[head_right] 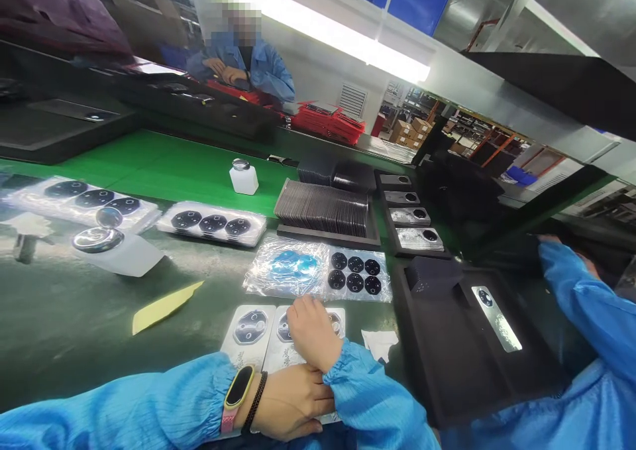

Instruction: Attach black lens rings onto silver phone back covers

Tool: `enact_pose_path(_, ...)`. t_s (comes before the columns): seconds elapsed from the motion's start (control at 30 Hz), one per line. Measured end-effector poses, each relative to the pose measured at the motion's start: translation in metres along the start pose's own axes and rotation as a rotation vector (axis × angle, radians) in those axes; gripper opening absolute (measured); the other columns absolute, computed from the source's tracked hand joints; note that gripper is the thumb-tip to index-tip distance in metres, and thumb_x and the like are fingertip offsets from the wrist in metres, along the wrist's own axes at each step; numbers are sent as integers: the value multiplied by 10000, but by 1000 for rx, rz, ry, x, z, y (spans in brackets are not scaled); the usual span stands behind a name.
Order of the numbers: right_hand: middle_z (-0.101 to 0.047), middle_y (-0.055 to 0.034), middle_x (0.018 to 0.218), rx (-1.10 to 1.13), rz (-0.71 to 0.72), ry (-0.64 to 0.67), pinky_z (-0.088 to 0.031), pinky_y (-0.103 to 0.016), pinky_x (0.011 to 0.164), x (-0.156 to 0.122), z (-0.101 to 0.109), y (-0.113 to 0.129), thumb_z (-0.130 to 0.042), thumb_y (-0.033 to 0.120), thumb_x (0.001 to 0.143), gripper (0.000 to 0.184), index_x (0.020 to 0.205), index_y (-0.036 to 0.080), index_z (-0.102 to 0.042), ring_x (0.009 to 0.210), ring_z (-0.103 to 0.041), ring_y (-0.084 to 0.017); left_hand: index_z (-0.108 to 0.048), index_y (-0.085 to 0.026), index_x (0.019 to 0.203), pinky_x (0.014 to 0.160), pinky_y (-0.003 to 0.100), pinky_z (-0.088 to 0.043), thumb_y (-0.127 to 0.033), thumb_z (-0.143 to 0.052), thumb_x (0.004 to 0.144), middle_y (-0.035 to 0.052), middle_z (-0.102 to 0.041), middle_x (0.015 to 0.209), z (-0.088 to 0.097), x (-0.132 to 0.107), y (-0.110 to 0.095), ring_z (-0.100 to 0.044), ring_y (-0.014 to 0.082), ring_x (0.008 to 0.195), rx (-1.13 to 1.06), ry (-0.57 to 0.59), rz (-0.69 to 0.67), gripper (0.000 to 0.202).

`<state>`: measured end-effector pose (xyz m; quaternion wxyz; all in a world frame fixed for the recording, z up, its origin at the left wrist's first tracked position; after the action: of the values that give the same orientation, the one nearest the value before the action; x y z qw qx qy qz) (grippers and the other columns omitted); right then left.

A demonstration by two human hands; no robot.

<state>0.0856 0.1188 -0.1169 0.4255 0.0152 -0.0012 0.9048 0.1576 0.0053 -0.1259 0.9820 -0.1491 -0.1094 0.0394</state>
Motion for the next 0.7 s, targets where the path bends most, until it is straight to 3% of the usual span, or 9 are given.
enact_pose_path(0.23,-600,-38,837,57,-48,-34,-448,-286,657,-1,7,-17,-536,96,884,81,886,167,-574,781,-541,-182,-542,-137,1238,1028,347,-346,-334,-628,846,71,-675,1192,7,1,-1,-586,244,1099,-14,-13,-18,446)
enact_pose_path(0.47,-595,-27,797,89,-50,2,-447,-286,620,7,5,-15,-566,114,880,71,844,173,-582,761,-542,-180,-551,-124,1218,946,361,-405,-336,-622,845,94,-705,1111,7,0,-2,-606,245,1029,-22,-20,-38,436)
enact_pose_path(0.7,-602,-44,795,49,-22,19,-442,-300,612,8,1,-12,-549,53,860,112,823,152,-586,751,-539,-190,-553,-112,1222,987,362,-375,-332,-593,863,100,-665,1211,6,0,-2,-577,251,1092,-32,-21,-43,422)
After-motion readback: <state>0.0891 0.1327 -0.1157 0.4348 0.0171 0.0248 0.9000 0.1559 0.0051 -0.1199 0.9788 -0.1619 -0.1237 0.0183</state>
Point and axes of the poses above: each hand's wrist, its own x-axis towards the middle knuckle, its own z-axis out of the back of the hand, y = z × x, the point moved 10 cm from there along x, towards the middle knuckle
